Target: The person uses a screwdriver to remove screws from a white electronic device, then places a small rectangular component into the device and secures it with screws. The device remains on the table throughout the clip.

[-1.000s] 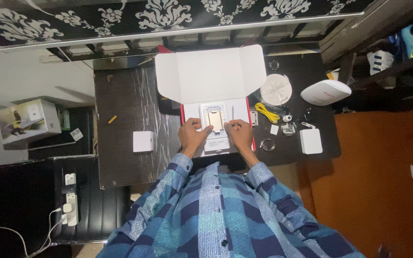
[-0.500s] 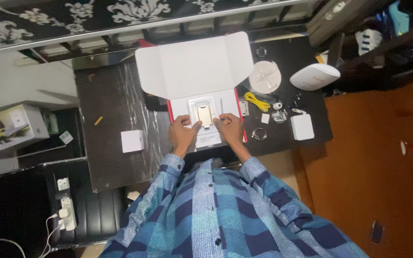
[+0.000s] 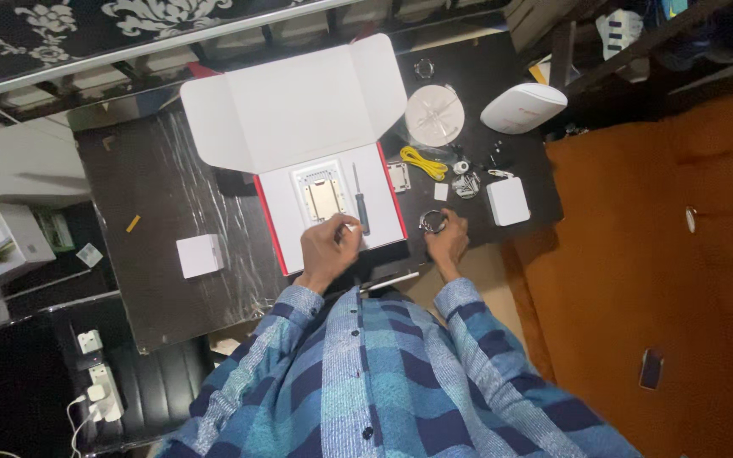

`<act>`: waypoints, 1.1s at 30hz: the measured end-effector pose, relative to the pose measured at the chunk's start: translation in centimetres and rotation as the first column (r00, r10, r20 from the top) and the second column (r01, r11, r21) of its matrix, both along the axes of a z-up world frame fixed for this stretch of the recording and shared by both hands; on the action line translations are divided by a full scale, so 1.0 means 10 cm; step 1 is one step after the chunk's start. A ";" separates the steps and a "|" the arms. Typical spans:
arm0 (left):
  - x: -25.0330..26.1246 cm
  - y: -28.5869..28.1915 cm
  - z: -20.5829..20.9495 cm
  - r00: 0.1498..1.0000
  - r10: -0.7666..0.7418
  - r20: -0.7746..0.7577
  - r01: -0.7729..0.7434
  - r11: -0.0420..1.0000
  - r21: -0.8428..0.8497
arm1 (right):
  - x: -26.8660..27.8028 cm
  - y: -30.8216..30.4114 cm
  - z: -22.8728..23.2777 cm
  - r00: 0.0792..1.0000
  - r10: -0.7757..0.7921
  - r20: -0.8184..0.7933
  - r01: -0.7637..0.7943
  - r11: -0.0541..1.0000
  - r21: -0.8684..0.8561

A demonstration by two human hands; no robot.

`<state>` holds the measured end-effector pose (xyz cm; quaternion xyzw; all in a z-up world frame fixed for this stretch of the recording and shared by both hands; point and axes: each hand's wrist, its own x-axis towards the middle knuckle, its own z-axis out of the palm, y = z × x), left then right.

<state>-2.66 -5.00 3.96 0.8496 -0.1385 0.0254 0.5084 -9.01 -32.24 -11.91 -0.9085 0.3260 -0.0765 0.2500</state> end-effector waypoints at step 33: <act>-0.10 -0.11 -0.44 0.985 0.020 -0.170 0.013 0.983 0.186 | 0.09 -0.12 -0.22 0.968 0.217 -0.125 -0.219 0.976 -0.002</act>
